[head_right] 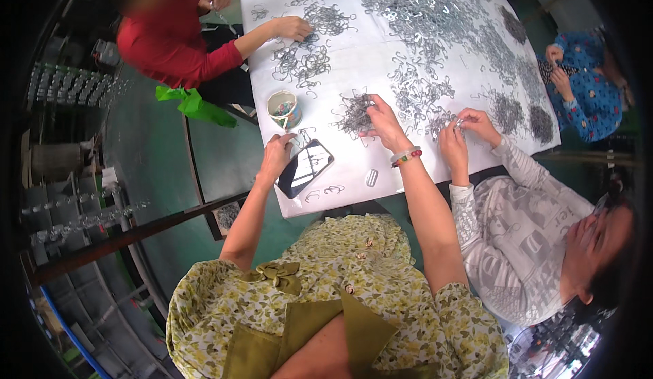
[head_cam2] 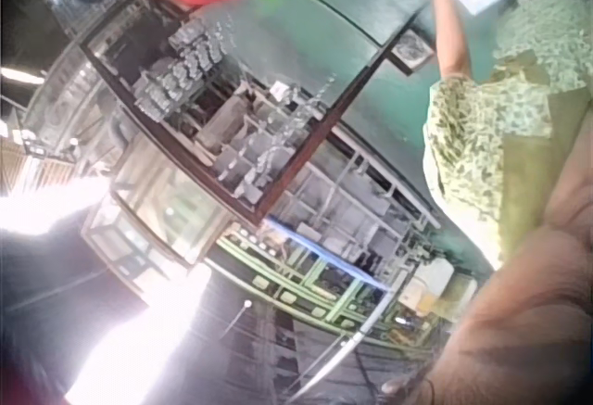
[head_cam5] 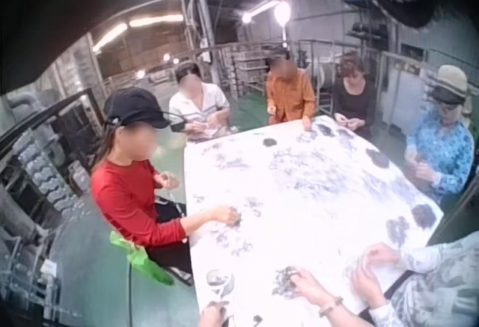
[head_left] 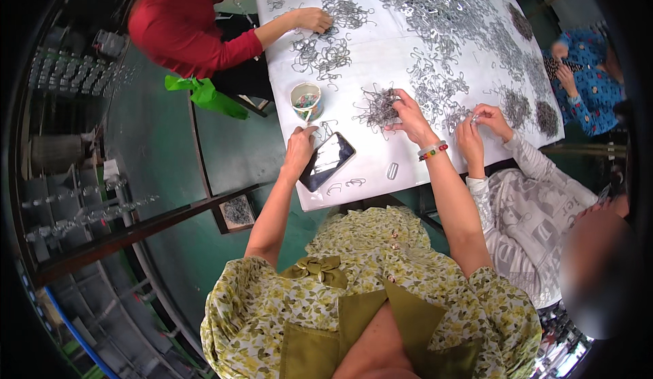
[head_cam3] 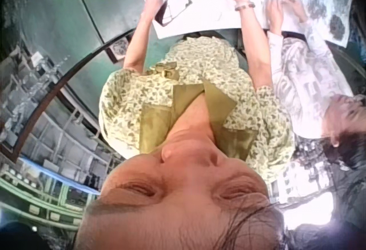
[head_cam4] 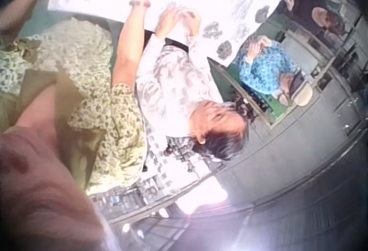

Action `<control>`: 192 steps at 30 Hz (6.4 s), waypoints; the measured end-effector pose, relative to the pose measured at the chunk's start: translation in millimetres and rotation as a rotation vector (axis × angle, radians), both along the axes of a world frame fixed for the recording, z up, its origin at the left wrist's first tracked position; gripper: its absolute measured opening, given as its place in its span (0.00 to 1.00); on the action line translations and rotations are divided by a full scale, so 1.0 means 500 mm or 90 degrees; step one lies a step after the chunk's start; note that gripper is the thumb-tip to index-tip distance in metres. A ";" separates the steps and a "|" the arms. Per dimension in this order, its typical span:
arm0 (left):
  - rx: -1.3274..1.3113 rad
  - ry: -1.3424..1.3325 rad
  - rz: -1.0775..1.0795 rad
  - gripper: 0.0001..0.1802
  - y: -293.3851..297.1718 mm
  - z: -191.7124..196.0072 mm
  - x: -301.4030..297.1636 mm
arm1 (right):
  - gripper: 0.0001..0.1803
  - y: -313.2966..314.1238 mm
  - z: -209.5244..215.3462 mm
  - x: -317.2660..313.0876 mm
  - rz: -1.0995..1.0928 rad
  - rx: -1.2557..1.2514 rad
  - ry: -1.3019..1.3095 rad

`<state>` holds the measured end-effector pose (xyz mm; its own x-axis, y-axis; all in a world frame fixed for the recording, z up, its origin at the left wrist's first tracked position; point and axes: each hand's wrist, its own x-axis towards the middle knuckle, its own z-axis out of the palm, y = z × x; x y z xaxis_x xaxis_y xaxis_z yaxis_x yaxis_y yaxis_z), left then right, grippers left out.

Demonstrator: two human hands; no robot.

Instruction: The person sits at a table with several others and sorts small metal clips or fasteners by hand. They gather clips into piles, separate them, and occasionally place them into a small container. The task is repetitive and involves fine hand movements to handle the small items.

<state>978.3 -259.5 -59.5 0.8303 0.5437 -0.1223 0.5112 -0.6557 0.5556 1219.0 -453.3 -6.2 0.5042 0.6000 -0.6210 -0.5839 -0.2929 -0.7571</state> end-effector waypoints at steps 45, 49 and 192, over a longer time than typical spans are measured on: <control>-0.245 -0.172 -0.053 0.06 -0.236 0.108 -0.063 | 0.16 -0.273 -0.184 -0.045 0.086 -0.279 -0.801; -0.310 -0.168 -0.047 0.07 -0.248 0.115 -0.043 | 0.19 -0.275 -0.199 0.043 0.233 -0.341 -0.937; -0.799 -0.071 -0.156 0.10 -0.324 0.144 0.462 | 0.24 -0.268 -0.046 -0.005 -0.328 0.210 -0.026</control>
<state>1209.3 -421.5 12.4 0.9307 -0.0613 -0.3605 0.3629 0.2761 0.8900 1216.5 -587.5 -28.9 0.7999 0.4302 -0.4186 -0.5572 0.2730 -0.7842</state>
